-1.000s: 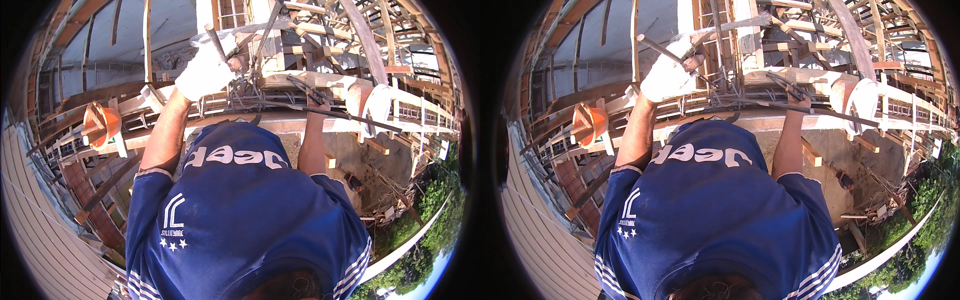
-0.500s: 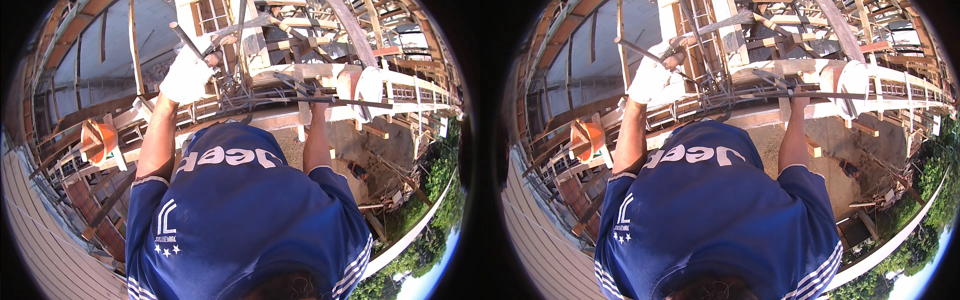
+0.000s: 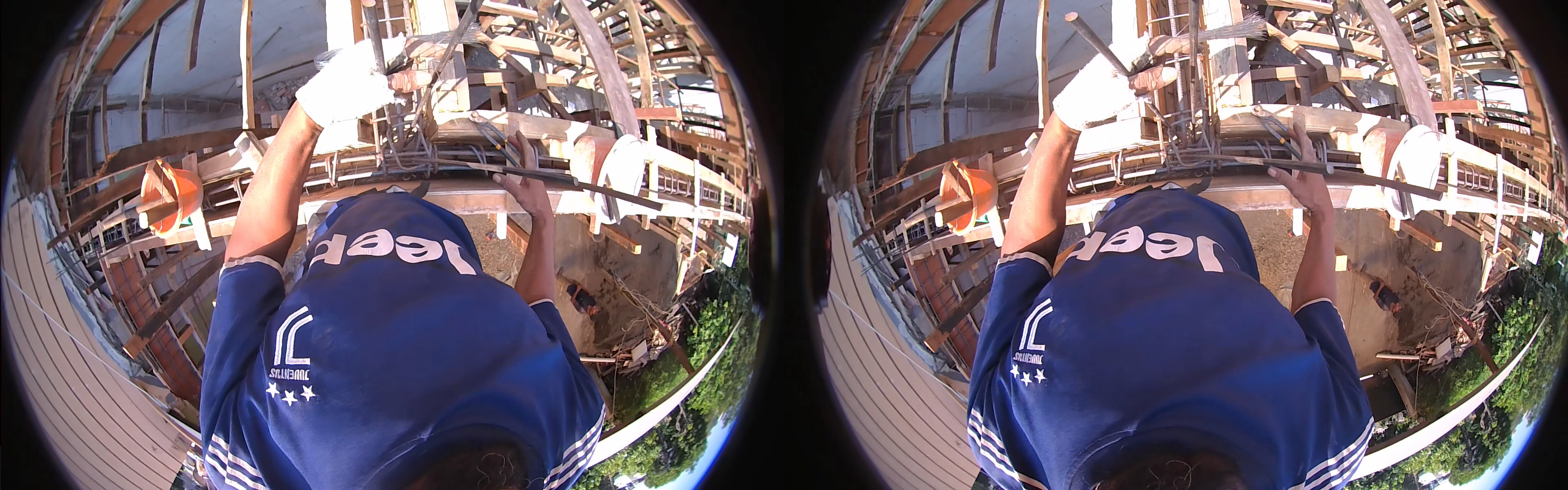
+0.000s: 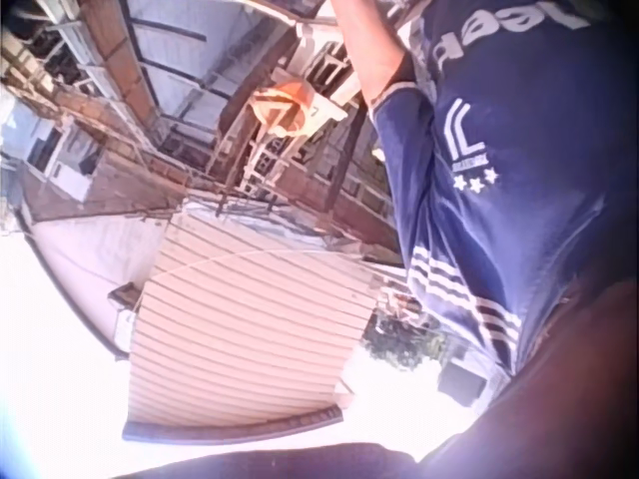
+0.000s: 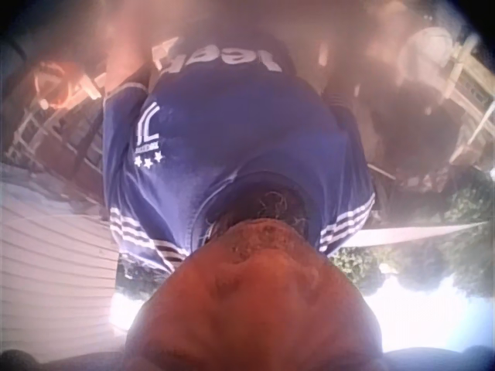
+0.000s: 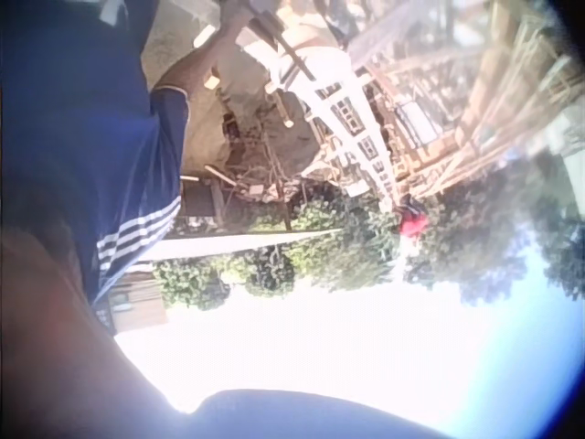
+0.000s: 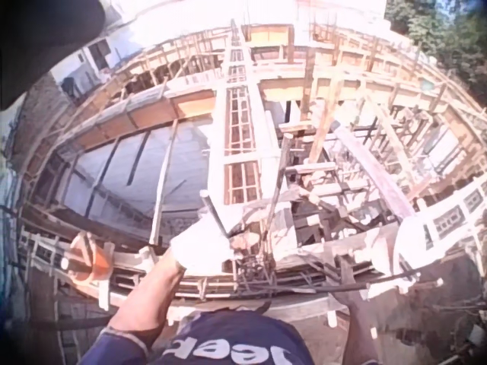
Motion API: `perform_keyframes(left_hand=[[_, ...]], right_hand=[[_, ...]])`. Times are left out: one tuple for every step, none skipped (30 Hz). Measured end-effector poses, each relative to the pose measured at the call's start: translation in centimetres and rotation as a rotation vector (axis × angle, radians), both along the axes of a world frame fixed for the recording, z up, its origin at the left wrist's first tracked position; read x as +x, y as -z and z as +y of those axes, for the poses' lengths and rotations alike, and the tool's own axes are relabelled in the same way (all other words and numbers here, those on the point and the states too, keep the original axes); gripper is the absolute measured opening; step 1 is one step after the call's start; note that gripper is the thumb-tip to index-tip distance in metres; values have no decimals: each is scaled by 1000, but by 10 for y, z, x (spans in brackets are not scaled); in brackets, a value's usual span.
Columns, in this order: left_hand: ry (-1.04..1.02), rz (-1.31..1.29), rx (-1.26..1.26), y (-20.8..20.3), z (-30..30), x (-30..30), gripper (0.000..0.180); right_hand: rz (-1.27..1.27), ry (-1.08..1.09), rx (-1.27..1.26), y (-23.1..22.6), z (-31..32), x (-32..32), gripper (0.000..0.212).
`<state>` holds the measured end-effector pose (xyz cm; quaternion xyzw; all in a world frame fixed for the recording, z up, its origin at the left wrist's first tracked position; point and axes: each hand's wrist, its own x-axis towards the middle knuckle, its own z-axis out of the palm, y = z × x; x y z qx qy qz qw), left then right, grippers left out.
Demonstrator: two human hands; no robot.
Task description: The person uses pliers and wire to tie metal reinforcing bars together on a construction framework.
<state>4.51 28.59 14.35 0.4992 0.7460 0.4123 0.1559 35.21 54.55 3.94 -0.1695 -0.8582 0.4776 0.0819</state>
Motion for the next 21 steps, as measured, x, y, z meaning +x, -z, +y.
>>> perform_keyframes(left_hand=[[1,-16,70,0,5,-2,49],[14,-30,141,1,12,-4,47],[14,-67,86,-21,31,3,47],[16,-107,31,-37,45,11,47],[-56,-97,-89,-44,51,17,50],[-105,26,-106,-57,58,25,55],[-120,130,-18,-66,65,26,46],[-133,233,72,-77,73,27,39],[-180,57,-394,-90,79,31,43],[-96,142,-340,-72,74,8,42],[-7,233,-279,-57,71,-12,43],[-65,672,-157,-13,53,-24,43],[-167,399,-26,-73,61,19,58],[-124,415,-8,-68,55,27,58],[-90,458,8,-71,41,28,58],[-55,484,18,-64,29,33,58],[-101,515,96,-58,21,38,53],[-168,354,51,-65,26,35,52],[-225,171,-7,-70,32,39,50],[-279,-12,-67,-78,35,41,49],[-240,-63,-323,-88,39,32,46]], right_hand=[[133,-19,-238,-30,-28,-8,74],[244,-57,-388,-40,-40,-17,67],[345,-99,-541,-49,-52,-26,62],[422,-168,-609,-47,-54,-40,56],[497,-247,-677,-44,-52,-50,54],[489,-140,-768,-24,-52,-50,57],[502,-134,-929,-29,-53,-60,53],[512,-128,-1089,-34,-57,-72,49],[470,-278,-940,-59,-67,-89,53],[404,-219,-864,-61,-74,-91,54],[339,-158,-787,-64,-81,-91,56],[329,-129,-869,-73,-89,-90,57],[385,-16,-1010,-83,-87,-86,59],[502,-28,-1036,-98,-75,-72,60],[553,-62,-1055,-110,-63,-64,60],[587,-85,-1077,-114,-58,-53,61],[540,-78,-1038,-116,-65,-47,61],[503,-72,-979,-121,-67,-48,62],[539,-142,-994,-113,-67,-52,65],[518,-185,-984,-109,-71,-56,65],[477,-129,-865,-105,-82,-56,66]])
